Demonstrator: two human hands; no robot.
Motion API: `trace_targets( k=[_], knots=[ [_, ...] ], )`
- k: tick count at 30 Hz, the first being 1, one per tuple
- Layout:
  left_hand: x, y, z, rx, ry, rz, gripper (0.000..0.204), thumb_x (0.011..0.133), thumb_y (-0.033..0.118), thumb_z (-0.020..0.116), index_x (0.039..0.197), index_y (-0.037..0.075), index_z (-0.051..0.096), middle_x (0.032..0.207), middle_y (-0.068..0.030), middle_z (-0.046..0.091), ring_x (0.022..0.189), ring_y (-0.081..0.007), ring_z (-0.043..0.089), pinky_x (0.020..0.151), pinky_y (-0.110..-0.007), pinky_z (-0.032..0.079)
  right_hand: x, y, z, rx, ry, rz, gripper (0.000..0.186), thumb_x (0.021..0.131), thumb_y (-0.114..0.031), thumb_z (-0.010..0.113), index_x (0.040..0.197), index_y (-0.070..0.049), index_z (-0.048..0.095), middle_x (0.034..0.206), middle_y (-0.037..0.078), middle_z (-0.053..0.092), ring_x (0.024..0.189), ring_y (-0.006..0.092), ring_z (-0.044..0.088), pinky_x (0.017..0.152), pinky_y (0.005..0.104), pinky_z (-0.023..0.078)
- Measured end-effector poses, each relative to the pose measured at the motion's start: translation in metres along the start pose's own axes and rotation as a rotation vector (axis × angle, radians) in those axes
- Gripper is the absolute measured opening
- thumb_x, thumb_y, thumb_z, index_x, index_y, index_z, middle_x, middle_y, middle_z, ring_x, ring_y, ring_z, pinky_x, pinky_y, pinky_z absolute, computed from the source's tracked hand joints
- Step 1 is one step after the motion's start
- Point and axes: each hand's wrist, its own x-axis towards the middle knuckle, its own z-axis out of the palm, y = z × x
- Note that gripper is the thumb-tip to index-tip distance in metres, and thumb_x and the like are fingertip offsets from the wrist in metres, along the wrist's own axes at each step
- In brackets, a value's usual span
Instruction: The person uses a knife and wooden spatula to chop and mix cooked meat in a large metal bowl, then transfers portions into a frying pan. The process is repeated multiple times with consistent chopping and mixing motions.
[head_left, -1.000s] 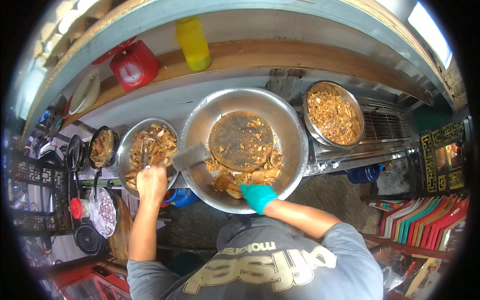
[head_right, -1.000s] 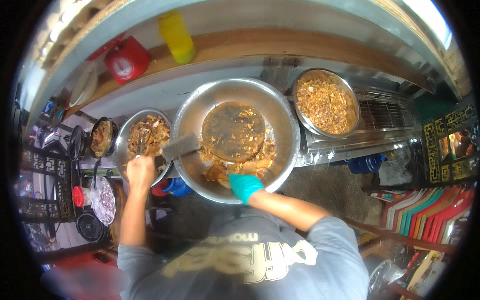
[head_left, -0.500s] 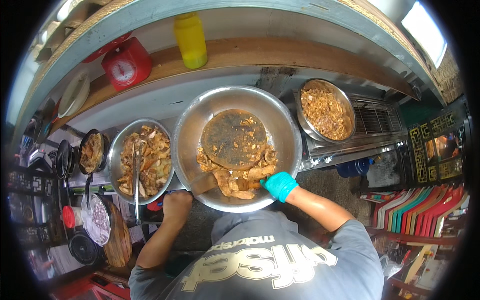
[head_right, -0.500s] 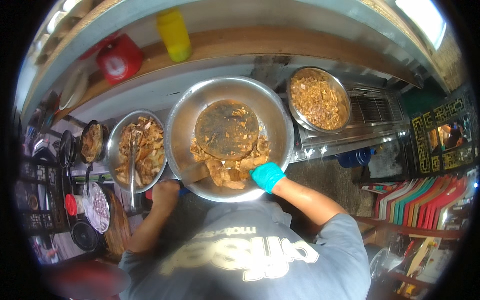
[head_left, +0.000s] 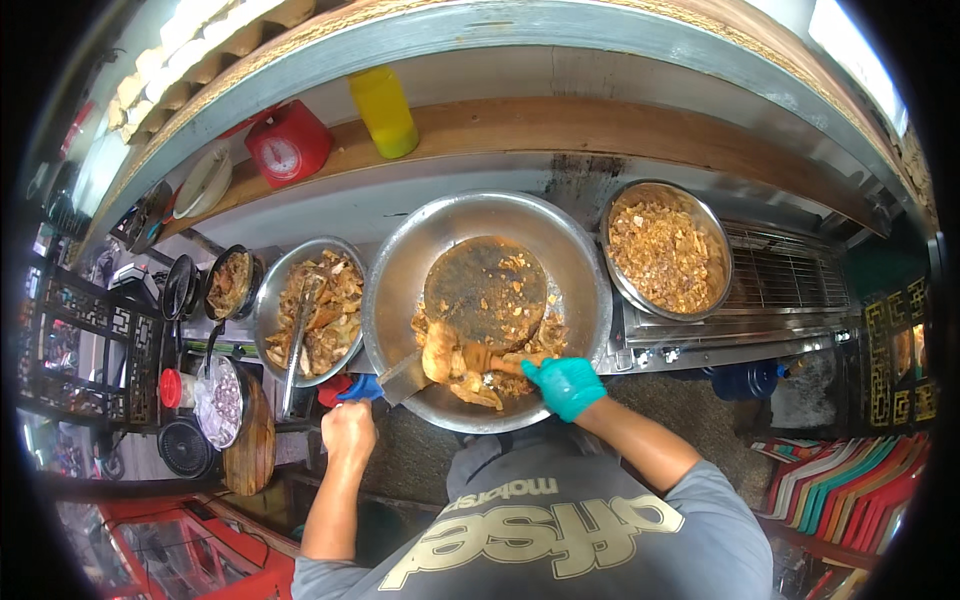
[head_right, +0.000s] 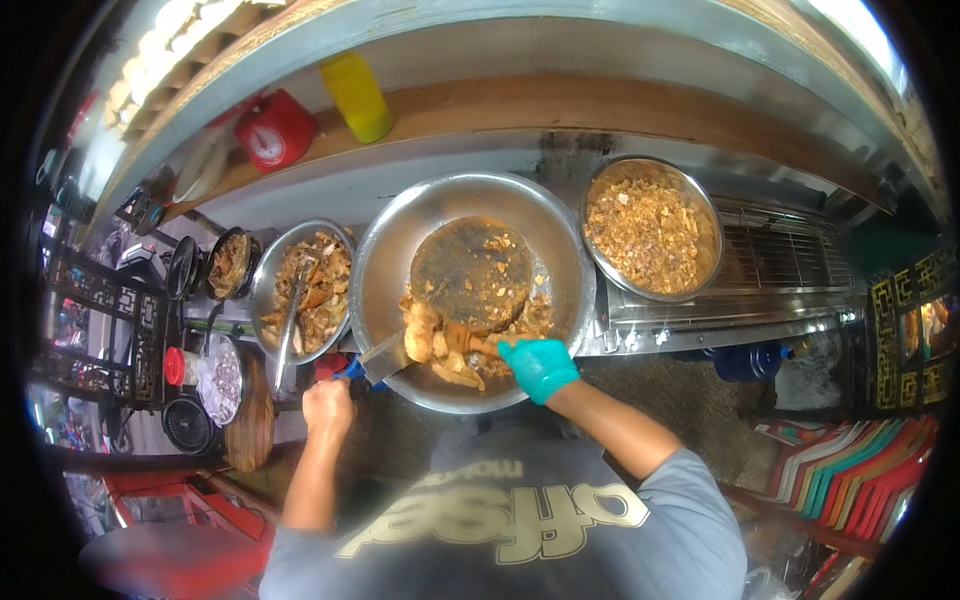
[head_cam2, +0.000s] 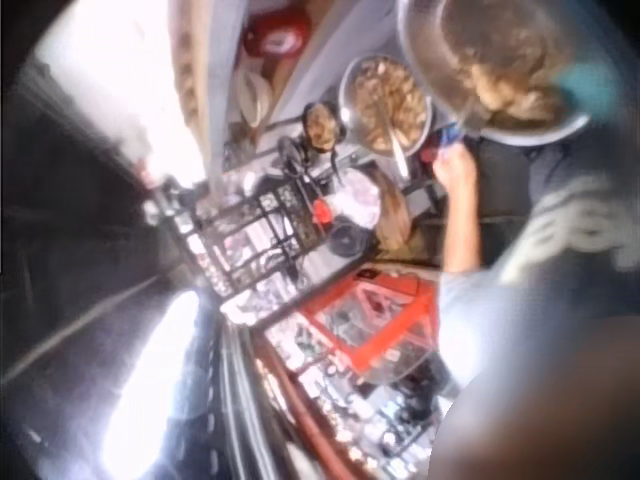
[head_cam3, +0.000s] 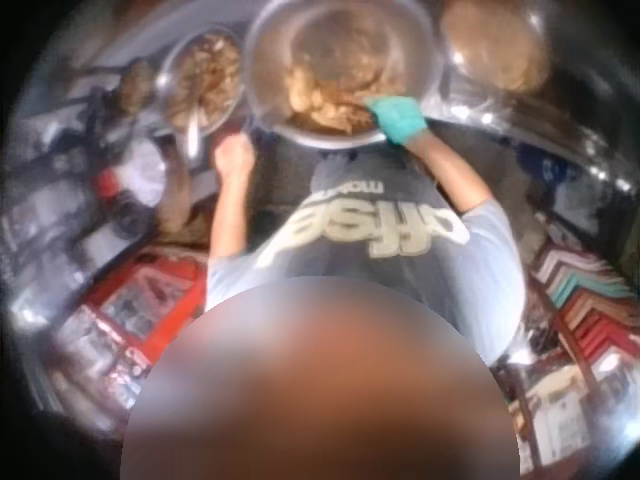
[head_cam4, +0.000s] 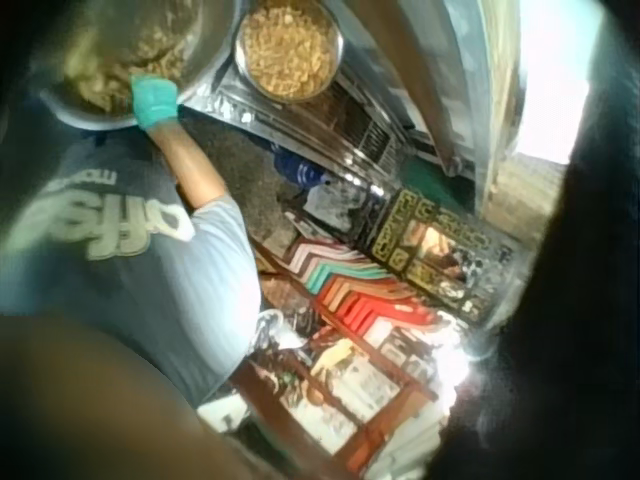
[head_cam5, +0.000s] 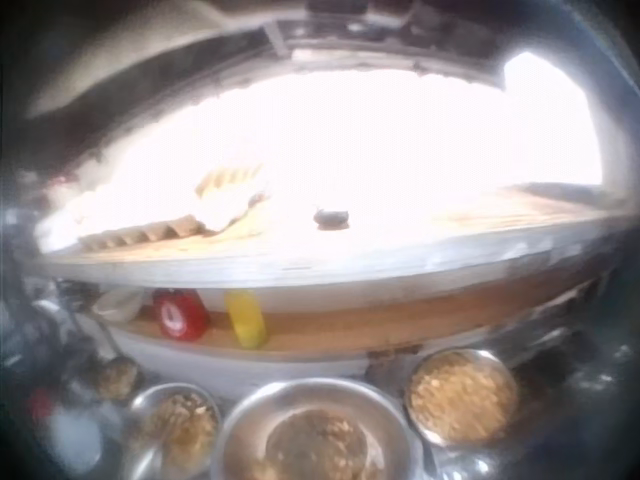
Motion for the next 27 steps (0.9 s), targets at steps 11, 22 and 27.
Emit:
trace_targets(
  k=[11, 22, 27],
  knots=[
    [0.009, 0.029, -0.041, -0.519, -0.145, -0.281, 0.023, 0.072, 0.010, 0.068, 0.093, 0.001, 0.069, 0.086, -0.0228, 0.070, 0.083, -0.0391, 0.070, 0.077, -0.046, 0.054, -0.030, 0.079, -0.064, -0.092, 0.138, 0.319, 0.023, 0.093, -0.016, 0.052, 0.108, -0.008, 0.068, 0.079, 0.018, 0.066, 0.072, 0.0379, 0.066, 0.062, 0.0501, 0.051],
    [0.136, 0.108, 0.078, -0.758, 0.027, -0.274, 0.033, 0.098, 0.028, 0.052, 0.101, -0.005, 0.053, 0.085, -0.0324, 0.067, 0.087, -0.0489, 0.066, 0.077, -0.055, 0.054, 0.024, -0.001, 0.020, 0.504, 0.254, 0.559, 0.043, 0.091, -0.026, 0.054, 0.132, -0.014, 0.060, 0.103, 0.025, 0.066, 0.093, 0.0432, 0.065, 0.084, 0.0521, 0.051],
    [0.147, 0.114, 0.129, -0.793, -0.031, -0.052, 0.031, 0.092, 0.024, 0.057, 0.101, -0.007, 0.058, 0.092, -0.0336, 0.066, 0.089, -0.0490, 0.066, 0.083, -0.054, 0.053, 0.030, -0.010, 0.034, 0.534, 0.233, 0.659, 0.045, 0.090, -0.028, 0.056, 0.132, -0.013, 0.060, 0.103, 0.025, 0.067, 0.094, 0.0427, 0.065, 0.083, 0.0491, 0.052]
  ],
)
